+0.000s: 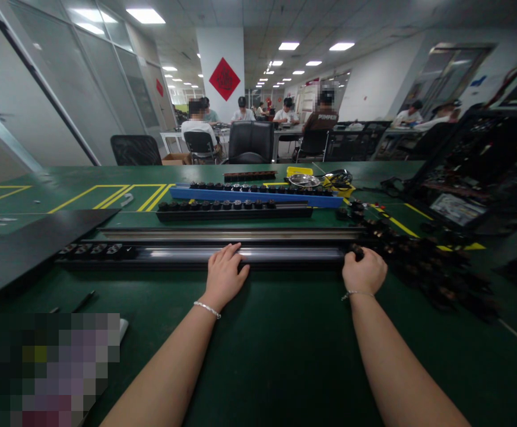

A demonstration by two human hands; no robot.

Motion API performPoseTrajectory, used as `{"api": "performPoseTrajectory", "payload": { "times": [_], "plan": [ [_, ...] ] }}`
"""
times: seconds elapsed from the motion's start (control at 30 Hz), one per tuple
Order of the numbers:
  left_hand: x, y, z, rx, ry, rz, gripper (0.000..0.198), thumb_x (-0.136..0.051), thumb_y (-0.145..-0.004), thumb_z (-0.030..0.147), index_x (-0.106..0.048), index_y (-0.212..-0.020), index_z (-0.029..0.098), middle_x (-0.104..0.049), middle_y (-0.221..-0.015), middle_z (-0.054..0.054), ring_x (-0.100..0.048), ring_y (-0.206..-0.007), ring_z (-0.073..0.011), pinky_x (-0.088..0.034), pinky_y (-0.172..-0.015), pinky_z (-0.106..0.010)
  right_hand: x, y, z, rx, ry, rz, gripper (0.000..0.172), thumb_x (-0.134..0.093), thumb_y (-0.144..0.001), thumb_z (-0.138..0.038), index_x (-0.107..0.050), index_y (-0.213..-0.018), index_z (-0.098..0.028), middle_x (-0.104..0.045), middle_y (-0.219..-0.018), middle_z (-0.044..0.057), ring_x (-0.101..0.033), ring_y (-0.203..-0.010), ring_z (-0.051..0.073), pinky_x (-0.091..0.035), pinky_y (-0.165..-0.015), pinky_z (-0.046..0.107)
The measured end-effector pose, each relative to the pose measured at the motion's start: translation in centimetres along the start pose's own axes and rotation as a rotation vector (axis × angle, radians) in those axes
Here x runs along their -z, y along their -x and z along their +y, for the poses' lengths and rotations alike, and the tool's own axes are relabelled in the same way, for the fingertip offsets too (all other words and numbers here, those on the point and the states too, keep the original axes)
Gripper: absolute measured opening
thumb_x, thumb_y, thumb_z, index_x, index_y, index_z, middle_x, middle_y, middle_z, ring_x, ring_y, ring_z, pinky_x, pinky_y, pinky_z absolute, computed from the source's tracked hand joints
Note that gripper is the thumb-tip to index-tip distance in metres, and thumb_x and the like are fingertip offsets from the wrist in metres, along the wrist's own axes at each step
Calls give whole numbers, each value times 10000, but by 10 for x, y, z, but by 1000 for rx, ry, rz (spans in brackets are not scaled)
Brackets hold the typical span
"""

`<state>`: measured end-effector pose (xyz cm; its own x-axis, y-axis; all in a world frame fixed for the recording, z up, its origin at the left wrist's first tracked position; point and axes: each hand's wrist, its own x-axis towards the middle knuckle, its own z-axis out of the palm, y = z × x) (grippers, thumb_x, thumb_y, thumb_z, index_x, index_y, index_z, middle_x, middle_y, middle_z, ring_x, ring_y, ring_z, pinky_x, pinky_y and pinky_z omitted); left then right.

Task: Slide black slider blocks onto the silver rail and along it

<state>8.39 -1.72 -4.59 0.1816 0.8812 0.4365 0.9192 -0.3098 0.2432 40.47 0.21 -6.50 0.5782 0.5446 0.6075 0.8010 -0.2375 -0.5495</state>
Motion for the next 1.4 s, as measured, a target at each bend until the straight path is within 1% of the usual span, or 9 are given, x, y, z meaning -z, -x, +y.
{"api": "performPoseTrajectory", "payload": {
  "times": [0.2, 0.53, 0.73, 0.9, 1.1, 1.3, 1.4],
  "plan": [
    [0, 0, 0, 5, -16, -8, 144, -532, -827, 325, -632, -906, 260, -526, -1339, -10, -416, -1270, -243, -321, -1018, -446, -1, -3, 4, -2, 4, 22, 320, -470, -693, -243, -644, -905, -79, -631, -983, 189, -525, -932, 280, -359, -884, 414],
    [1, 1, 0, -6, -8, 0, 154, -518, -834, 326, -636, -907, 259, -530, -1334, -18, -420, -1266, -245, -328, -1014, -446, 2, -5, 7, -21, 2, 35, 303, -463, -709, -253, -651, -893, -102, -632, -964, 170, -523, -945, 286, -360, -891, 427],
    [1, 0, 0, 3, -6, -9, 155, -526, -828, 318, -644, -913, 265, -531, -1333, -16, -419, -1266, -246, -326, -1019, -448, 1, -6, 10, -35, -6, 70, 303, -471, -702, -246, -651, -904, -111, -635, -963, 157, -529, -947, 282, -359, -903, 425],
    [1, 1, -1, -8, -12, -6, 165, -513, -838, 328, -641, -922, 265, -528, -1336, -15, -416, -1269, -246, -326, -1018, -448, 2, -9, 14, -64, 21, 60, 323, -470, -703, -246, -651, -925, -97, -635, -996, 169, -531, -963, 281, -363, -909, 416],
    [1, 0, 0, 3, -7, -10, 155, -530, -825, 322, -648, -909, 267, -527, -1337, -16, -419, -1265, -249, -329, -1017, -453, 2, -13, 18, -85, 3, 61, 317, -473, -703, -242, -644, -931, -103, -635, -964, 166, -535, -953, 288, -364, -908, 436],
    [0, 0, 0, 3, -19, -15, 161, -520, -833, 327, -646, -914, 267, -525, -1340, -12, -420, -1265, -244, -325, -1020, -451, 0, -14, 21, -154, -47, 61, 324, -473, -716, -278, -642, -944, -121, -608, -944, 141, -519, -986, 270, -398, -871, 388],
    [-1, 0, -1, -1, -20, -6, 147, -524, -830, 325, -638, -903, 267, -526, -1339, -6, -423, -1263, -244, -327, -1020, -449, 1, -16, 22, -204, -39, 50, 341, -476, -717, -290, -643, -965, -126, -588, -960, 137, -521, -963, 265, -408, -850, 384]
  ]
}}
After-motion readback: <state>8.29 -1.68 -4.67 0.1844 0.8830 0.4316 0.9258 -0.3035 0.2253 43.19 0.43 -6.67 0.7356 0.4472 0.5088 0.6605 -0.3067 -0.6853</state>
